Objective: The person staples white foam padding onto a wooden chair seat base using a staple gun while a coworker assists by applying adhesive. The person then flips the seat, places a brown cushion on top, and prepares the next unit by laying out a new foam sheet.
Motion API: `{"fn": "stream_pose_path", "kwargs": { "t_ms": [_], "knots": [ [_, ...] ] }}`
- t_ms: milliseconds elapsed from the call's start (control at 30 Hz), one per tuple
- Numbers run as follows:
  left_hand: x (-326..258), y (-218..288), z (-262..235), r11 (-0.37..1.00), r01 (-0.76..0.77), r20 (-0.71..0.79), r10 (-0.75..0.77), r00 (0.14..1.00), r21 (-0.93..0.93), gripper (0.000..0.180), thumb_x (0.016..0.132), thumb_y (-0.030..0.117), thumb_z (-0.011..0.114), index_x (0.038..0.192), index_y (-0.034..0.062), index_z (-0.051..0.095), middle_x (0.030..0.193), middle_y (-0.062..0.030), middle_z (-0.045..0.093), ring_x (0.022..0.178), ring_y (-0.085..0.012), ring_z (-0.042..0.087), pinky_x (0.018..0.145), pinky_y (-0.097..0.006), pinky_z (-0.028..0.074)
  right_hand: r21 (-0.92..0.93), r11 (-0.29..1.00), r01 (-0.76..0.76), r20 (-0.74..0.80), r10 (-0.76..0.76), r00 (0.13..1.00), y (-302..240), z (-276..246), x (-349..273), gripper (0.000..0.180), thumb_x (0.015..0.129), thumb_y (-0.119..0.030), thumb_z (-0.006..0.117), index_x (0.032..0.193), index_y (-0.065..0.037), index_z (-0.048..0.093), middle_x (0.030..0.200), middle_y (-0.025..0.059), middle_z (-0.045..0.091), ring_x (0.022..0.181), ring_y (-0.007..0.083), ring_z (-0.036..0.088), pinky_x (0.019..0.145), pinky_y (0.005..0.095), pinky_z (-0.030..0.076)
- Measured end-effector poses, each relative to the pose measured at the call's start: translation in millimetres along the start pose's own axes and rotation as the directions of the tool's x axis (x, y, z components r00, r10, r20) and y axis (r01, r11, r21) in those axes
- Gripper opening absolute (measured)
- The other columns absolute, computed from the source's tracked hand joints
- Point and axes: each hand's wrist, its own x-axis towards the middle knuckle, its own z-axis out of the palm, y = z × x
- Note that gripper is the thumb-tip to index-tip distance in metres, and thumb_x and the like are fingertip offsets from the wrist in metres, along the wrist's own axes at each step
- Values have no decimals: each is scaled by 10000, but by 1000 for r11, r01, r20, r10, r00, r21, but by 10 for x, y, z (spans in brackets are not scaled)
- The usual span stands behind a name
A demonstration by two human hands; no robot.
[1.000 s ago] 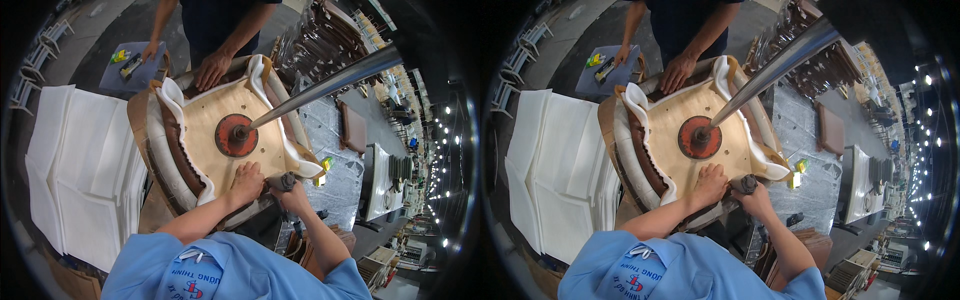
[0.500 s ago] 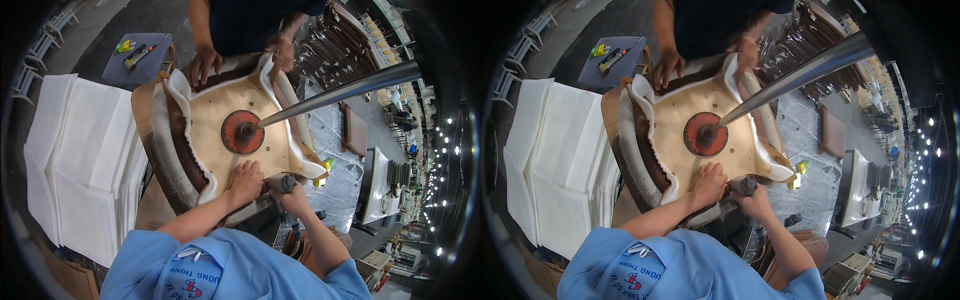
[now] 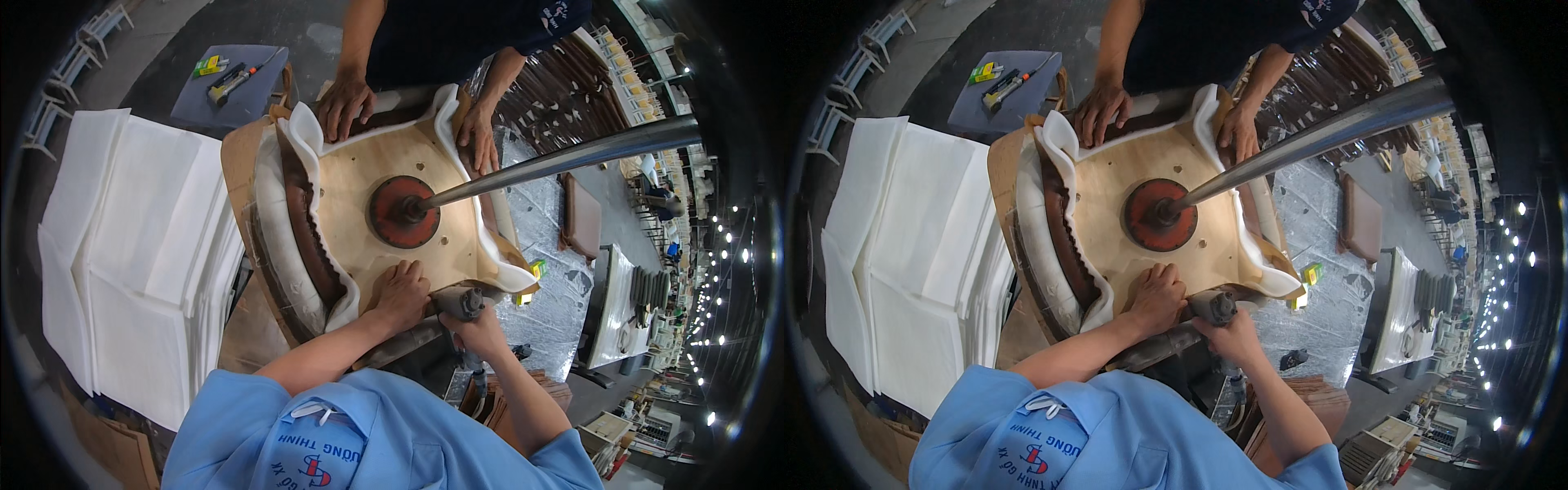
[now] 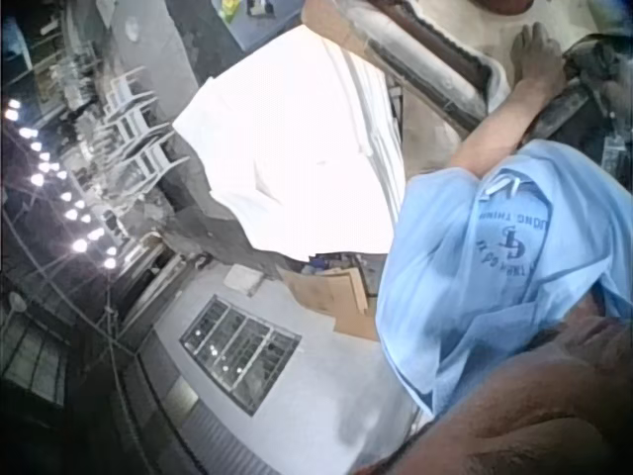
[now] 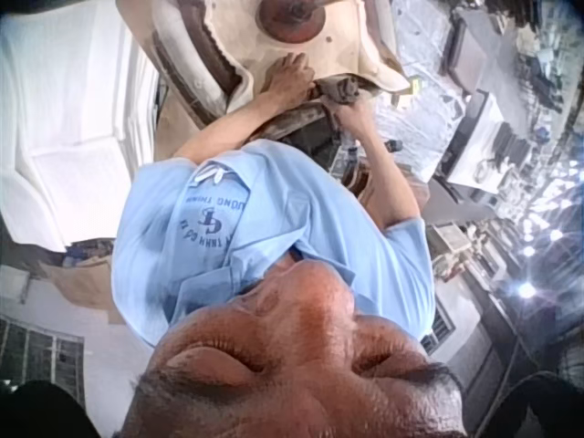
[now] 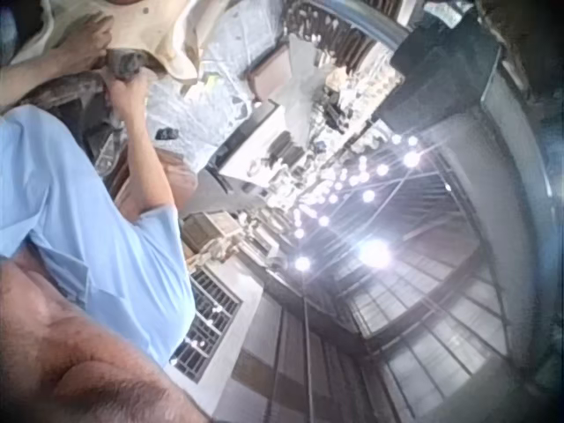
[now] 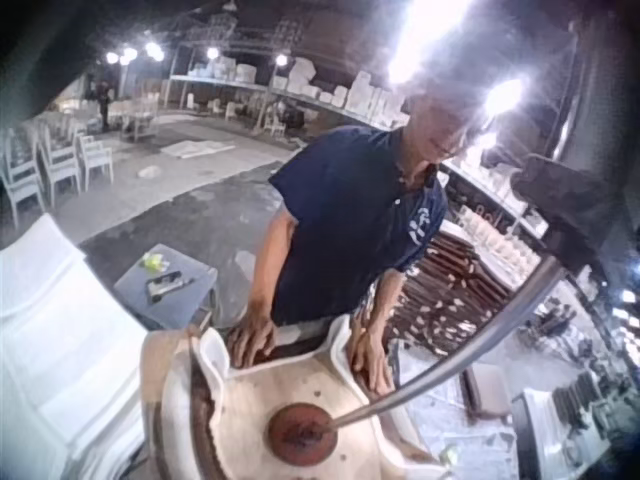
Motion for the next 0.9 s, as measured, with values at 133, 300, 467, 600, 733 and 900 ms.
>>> {"fn": "stream_pose_path", "kwargs": {
  "t_ms": [133,300,467,600,733,900],
  "knots": [
    [-20,-19,-36,999,-23,-4,23,1000,29,209,893,215,838,998,48,769,1243,-131,570,1245,-347,515,1089,-507,409,-44,999,-28,-44,26,999,-53,47,8,291,948,-227,866,1068,15,758,733,84,720,577,183,691,552,355,541],
    [-60,-108,-72,999,-17,-31,19,999,45,162,865,193,838,906,57,762,1203,-121,577,1221,-332,513,1041,-500,420,-25,999,-21,1,21,1000,-72,-2,11,297,952,-211,859,1122,11,759,788,84,740,581,166,685,552,345,538],
    [-86,-122,-97,999,-50,-76,48,996,-17,123,834,162,808,862,61,745,1143,-107,565,1170,-328,513,1000,-498,410,26,1000,12,48,-13,999,-69,46,-63,300,953,-186,854,1183,-11,775,828,60,752,588,147,682,551,330,532],
    [-117,-143,-62,993,-93,-149,82,985,-66,95,846,142,778,843,67,720,1123,-108,560,1146,-338,512,978,-495,400,-41,999,23,22,-22,1000,-115,149,-56,309,946,-176,853,1202,-20,780,821,58,745,586,143,678,556,329,534],
    [-107,-120,-58,994,-88,-140,79,987,-57,78,866,134,757,860,69,715,1121,-118,562,1153,-341,516,991,-502,403,-65,996,63,-23,-65,998,-84,206,-30,311,938,-175,857,1200,-25,783,818,57,741,593,138,678,559,332,537],
    [-69,-214,-110,994,-99,-113,93,989,-48,45,885,118,753,899,80,732,1113,-96,584,1136,-339,552,984,-514,440,40,999,13,16,-13,1000,-121,145,-70,288,955,-196,853,1160,-14,767,811,53,732,603,146,682,561,336,537]
  ]
}}
